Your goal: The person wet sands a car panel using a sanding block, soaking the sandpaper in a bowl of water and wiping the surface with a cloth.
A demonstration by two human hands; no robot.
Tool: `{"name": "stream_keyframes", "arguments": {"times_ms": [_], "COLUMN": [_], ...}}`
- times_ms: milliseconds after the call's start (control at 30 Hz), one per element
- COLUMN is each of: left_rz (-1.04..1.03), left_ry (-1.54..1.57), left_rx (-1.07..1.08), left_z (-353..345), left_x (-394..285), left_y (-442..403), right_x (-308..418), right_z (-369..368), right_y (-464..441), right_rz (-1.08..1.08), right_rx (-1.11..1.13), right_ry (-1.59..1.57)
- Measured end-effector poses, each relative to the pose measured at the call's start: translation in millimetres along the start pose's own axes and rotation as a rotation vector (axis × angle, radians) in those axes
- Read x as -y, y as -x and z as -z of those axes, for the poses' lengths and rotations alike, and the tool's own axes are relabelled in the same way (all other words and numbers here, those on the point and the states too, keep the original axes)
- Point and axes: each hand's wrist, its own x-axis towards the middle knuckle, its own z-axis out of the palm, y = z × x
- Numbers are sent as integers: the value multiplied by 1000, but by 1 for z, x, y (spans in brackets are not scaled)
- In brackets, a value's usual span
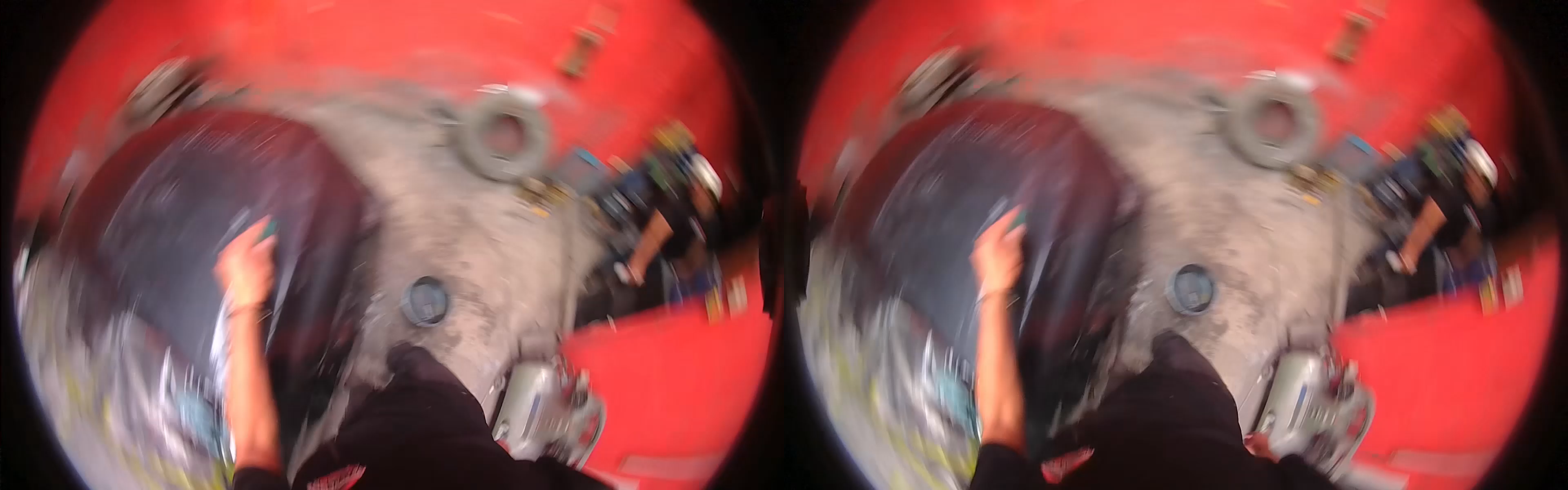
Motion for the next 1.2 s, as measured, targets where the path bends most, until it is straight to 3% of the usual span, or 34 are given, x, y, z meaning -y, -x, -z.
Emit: {"name": "stream_keyframes", "arguments": {"times_ms": [33,100,133,200,267,333,367,400,467,500,533,567,600,633,667,700,733,800,900,967,1000,1033,1100,1167,1200], "left_rz": [-115,-114,-216,-123,-34,90,208,387,759,901,1051,1122,1354,1354,1505,1136,1163,1312,1444,1298,1068,1085,982,908,874], "left_ry": [65,387,331,393,341,224,177,98,-29,-127,-271,-432,-355,-489,-419,-373,-295,-200,-140,-193,-382,-331,-345,-157,-164], "left_rx": [-22,97,91,281,379,429,479,557,564,602,767,737,1087,1164,1217,1479,1529,1418,1004,755,669,625,439,259,266], "left_z": [-7,-28,-33,-59,-75,-79,-79,-70,-79,-82,-62,-77,-35,-24,0,21,37,49,37,8,-12,-22,-21,-22,-21], "left_x": [-4,-19,-26,-23,-19,13,34,38,89,119,106,138,76,72,-2,-25,-67,-109,-93,-56,-27,2,-20,-24,-34], "left_y": [25,86,117,197,268,354,394,443,584,674,736,867,884,973,993,1053,1079,1083,1036,971,941,906,793,719,693], "right_x": [34,120,162,245,350,446,477,484,480,458,436,413,387,367,354,339,315,271,248,251,264,271,277,292,307], "right_z": [28,57,64,73,104,148,166,192,254,284,314,342,368,391,413,420,413,401,401,401,394,391,387,372,360], "right_y": [-15,-42,-57,-70,-17,125,176,204,273,307,342,374,399,422,442,459,459,454,433,428,433,434,423,409,404], "right_rz": [17,206,361,714,1034,1134,1306,1445,1863,2006,2145,2286,2430,2541,2524,2436,2612,2838,2831,2753,2727,2689,2513,2323,2283], "right_rx": [-46,-156,-217,-331,-353,-158,-152,-124,239,315,411,541,731,1086,1488,1769,1536,985,961,1249,1367,1486,1527,1509,1519], "right_ry": [11,39,63,30,-247,-635,-673,-792,-877,-867,-848,-810,-732,-541,-222,122,-51,-402,-205,-81,-50,-18,20,37,110]}}
